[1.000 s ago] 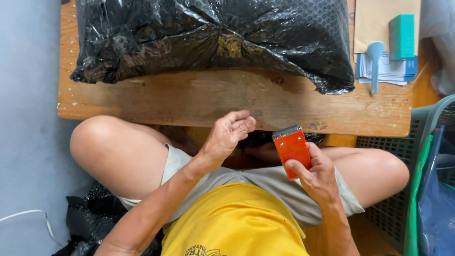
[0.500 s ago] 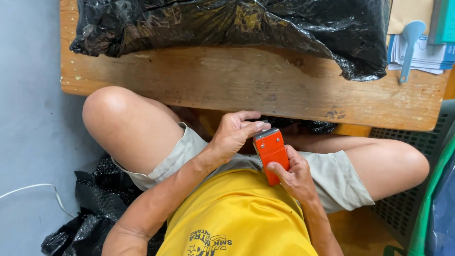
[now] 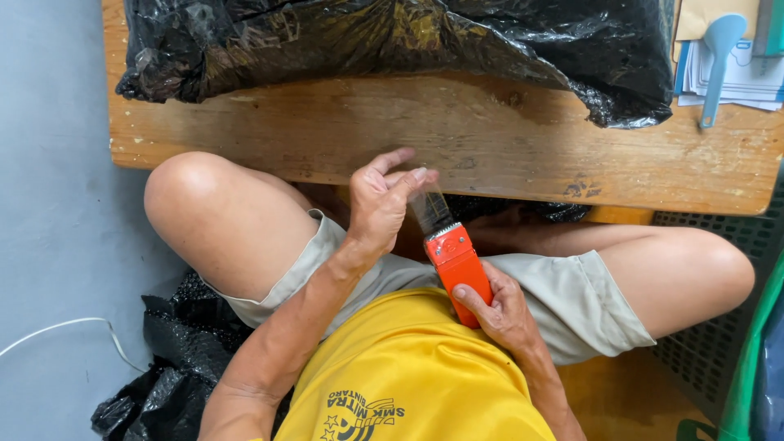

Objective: Sealing a large black bubble wrap package by applying multiple small strips of tape along the seam using a manual tape dispenser.

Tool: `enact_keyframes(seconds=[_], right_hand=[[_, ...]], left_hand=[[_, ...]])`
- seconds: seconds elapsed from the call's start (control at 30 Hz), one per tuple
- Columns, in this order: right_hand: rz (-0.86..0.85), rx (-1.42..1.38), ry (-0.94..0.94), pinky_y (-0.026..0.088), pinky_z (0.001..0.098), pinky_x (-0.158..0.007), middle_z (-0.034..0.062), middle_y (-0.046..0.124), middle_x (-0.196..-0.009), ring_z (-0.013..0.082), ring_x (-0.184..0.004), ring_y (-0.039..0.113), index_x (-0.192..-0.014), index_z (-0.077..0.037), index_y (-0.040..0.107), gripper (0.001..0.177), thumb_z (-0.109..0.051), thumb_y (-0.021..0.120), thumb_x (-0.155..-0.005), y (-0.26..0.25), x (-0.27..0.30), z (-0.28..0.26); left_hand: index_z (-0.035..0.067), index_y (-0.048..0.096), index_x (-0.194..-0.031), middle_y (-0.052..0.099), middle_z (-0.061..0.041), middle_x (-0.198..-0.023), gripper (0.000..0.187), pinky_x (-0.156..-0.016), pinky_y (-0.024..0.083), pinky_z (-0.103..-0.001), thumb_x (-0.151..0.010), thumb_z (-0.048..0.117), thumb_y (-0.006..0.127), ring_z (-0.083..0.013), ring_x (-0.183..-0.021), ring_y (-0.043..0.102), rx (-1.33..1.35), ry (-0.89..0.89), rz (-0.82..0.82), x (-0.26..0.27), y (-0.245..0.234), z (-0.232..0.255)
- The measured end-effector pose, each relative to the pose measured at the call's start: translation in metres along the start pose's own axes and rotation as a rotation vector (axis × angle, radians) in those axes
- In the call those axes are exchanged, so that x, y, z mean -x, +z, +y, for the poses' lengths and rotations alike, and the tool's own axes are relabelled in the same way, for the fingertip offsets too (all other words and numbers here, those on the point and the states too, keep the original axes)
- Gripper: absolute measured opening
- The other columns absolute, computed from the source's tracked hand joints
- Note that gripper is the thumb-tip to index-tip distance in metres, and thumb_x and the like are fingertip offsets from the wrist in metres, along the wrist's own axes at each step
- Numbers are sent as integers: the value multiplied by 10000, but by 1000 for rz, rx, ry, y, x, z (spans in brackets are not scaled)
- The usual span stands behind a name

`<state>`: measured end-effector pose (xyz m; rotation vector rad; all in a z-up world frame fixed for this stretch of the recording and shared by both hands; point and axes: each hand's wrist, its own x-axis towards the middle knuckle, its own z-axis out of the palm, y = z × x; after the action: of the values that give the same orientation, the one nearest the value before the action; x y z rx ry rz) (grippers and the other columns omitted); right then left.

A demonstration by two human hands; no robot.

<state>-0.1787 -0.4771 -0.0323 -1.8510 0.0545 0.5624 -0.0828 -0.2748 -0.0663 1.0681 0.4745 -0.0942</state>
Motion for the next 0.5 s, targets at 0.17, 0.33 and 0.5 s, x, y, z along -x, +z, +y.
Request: enact_keyframes(seconds=[0.17, 0.33, 0.5], right_hand=[[27, 17, 52, 531, 385, -599, 118, 629, -632, 205, -598, 603, -870, -96, 714, 209, -292, 789, -863, 0, 5, 4], [39, 28, 92, 527, 397, -613, 138, 622, -633, 226, -607, 603, -848, -83, 706, 243, -309, 795, -862, 0, 8, -1], [51, 38, 173, 533, 398, -632, 115, 637, -646, 222, -631, 618, -862, -104, 736, 235, -334, 787, -861, 0, 10, -1]], left_hand=[[-109, 562, -1303, 759, -274, -949, 440, -888, 628, -368, -914, 21, 721, -245, -912, 759, -35, 106, 15, -5, 1, 15], [-85, 581, -1295, 767, -252, -960, 414, -904, 618, -360, -924, 35, 721, -225, -948, 751, -125, 210, -2, 6, 10, 35], [-57, 596, -1281, 773, -225, -959, 373, -925, 614, -346, -942, 51, 708, -198, -956, 749, -186, 301, 4, 9, 10, 58]])
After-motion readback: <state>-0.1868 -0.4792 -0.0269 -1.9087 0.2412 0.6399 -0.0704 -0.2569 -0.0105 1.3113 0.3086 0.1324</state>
